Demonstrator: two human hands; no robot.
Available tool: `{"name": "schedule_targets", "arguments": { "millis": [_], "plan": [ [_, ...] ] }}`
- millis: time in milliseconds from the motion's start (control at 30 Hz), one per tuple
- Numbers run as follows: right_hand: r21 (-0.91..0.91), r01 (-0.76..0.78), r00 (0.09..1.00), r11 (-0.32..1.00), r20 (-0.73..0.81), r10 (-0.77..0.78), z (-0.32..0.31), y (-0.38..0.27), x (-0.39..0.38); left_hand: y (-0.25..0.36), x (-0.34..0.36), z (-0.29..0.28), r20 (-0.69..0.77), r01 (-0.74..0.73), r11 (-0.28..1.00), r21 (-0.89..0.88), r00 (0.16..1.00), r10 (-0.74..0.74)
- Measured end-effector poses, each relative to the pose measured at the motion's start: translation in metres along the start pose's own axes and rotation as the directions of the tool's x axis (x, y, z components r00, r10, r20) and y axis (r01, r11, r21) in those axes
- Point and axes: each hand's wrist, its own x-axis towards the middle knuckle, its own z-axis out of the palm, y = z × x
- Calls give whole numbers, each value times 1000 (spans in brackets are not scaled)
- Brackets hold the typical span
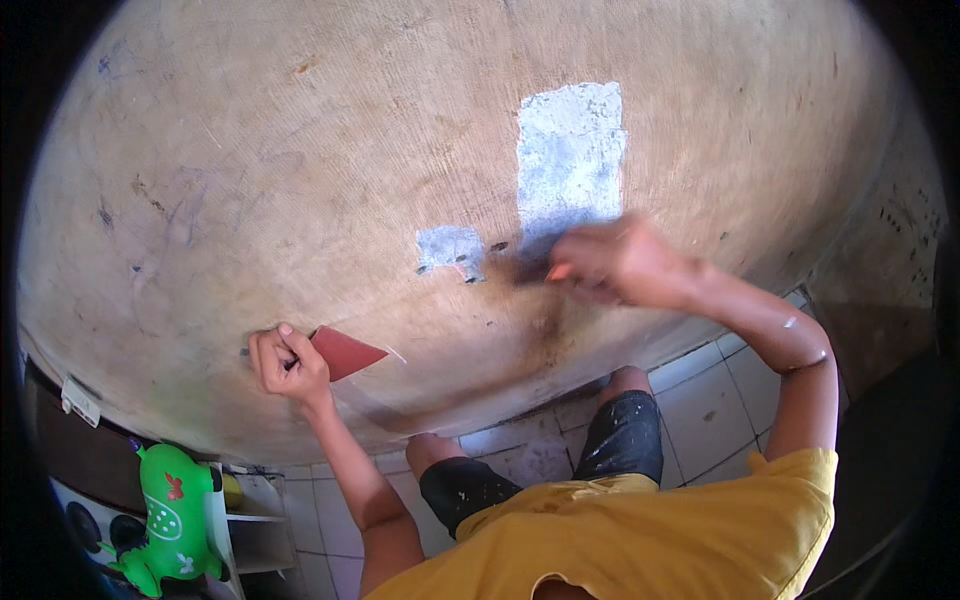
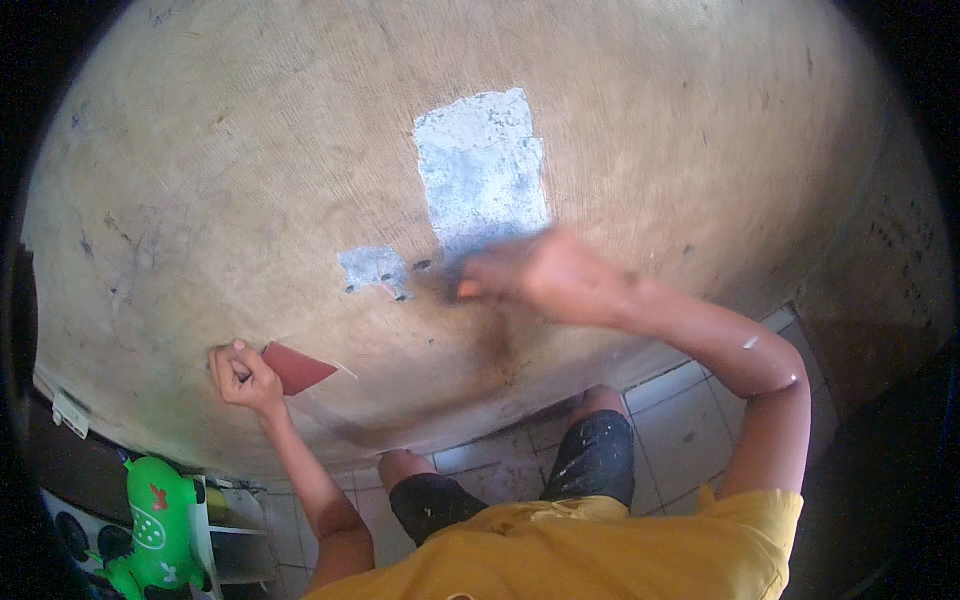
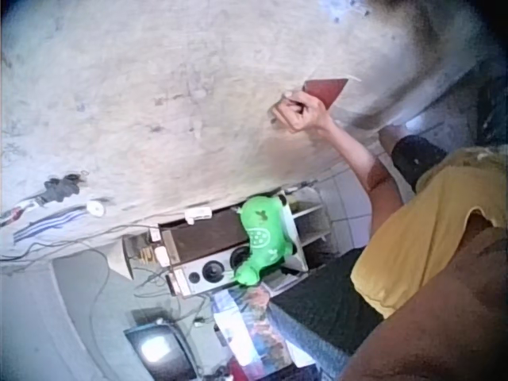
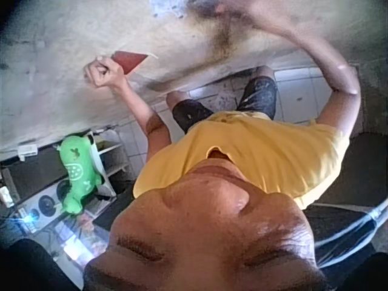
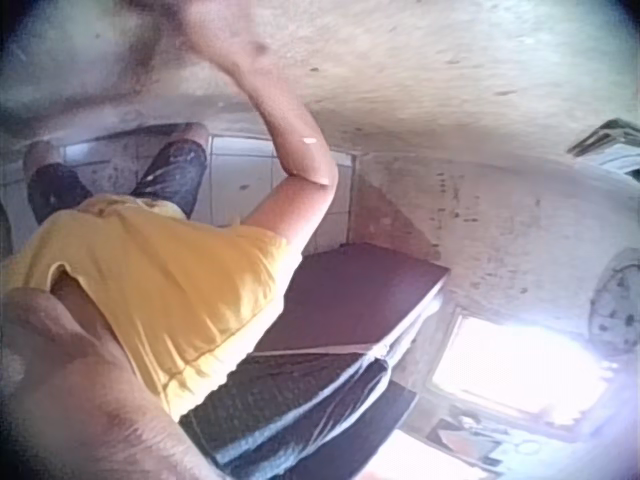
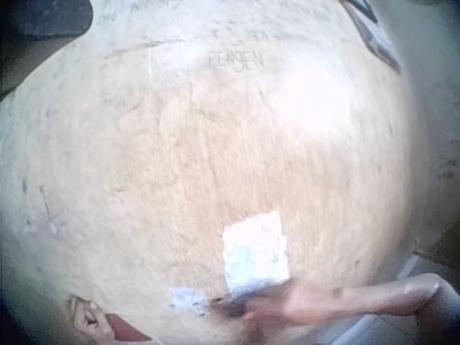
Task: The person applies filler to holes in a wall using a metal putty knife and a plastic scraper, smoothing the material across the surface.
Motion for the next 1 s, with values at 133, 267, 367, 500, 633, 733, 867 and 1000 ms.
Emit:
{"name": "schedule_targets", "arguments": {
  "millis": [133,267,367,500,633,733,867,1000],
  "plan": [
    [-26,9,993,1000,-119,-12,-16,-10,8,-5,9,0,-51,-73,997,22,996,74],
    [-90,-140,981,986,-151,125,-39,-6,9,-5,4,2,-86,-97,991,92,991,105],
    [4,-21,998,1000,-63,21,-8,-2,0,-7,-3,6,-85,-90,995,52,992,95],
    [-166,39,993,985,-99,-56,-33,-9,4,-6,2,1,-93,-98,988,117,990,109],
    [-182,-43,991,982,-130,19,-47,-4,-4,-8,0,1,-84,-112,983,144,989,125],
    [-137,-68,992,988,-118,52,-45,-3,-8,-8,-4,3,-110,-62,993,104,991,74],
    [-111,-48,998,993,-43,43,-25,2,-13,-13,-5,7,-95,-81,992,99,991,91],
    [-160,-77,993,984,-100,62,-28,-4,-16,-10,-3,1,-94,-73,990,124,992,85]
  ]
}}
